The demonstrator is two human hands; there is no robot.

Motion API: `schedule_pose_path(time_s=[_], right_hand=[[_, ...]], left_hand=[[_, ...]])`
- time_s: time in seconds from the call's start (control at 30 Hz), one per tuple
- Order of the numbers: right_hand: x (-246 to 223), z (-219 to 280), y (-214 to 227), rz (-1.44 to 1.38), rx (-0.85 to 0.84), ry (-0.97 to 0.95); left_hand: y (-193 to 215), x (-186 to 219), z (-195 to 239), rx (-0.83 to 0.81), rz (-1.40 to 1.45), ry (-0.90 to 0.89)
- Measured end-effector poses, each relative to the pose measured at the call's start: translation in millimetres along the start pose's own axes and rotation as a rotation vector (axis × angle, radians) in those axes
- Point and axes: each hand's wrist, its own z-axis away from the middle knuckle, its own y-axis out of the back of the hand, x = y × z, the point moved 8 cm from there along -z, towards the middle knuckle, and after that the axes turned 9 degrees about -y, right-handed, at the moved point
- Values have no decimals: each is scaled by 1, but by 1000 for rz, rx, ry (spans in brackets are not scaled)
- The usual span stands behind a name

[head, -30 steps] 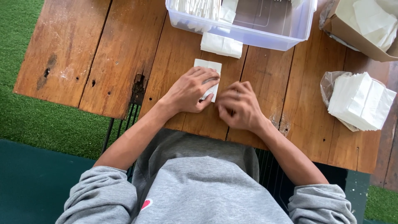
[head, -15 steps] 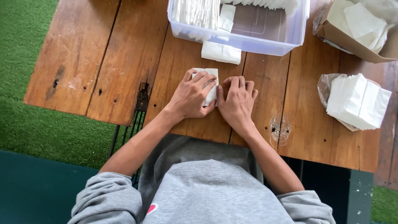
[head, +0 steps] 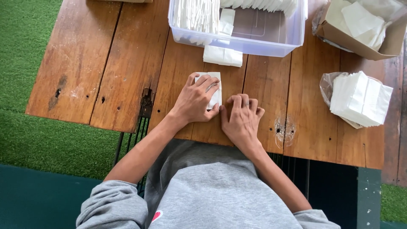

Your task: Folding individual paper napkins and stacking them neatly on a wooden table.

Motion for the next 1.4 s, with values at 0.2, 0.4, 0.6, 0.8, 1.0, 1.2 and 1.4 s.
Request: schedule_pose_path(time_s=[0.2,0.4,0.6,0.8,1.0,1.2,1.4], right_hand=[[18,-25,5,-165,33,-72],[14,-44,2,-143,-31,-138],[10,-35,-6,-56,-68,-129],[11,-31,-8,-116,-121,-148],[13,-42,-11,-116,-77,-188],[15,-54,-7,-119,20,-170],[15,-62,-10,-29,83,-163]], left_hand=[[12,5,0,11,24,-67],[17,19,1,29,81,-167],[10,21,6,44,94,-191],[15,25,4,42,136,-231],[14,27,5,21,156,-265],[12,25,6,43,187,-259],[10,25,7,52,194,-253]])
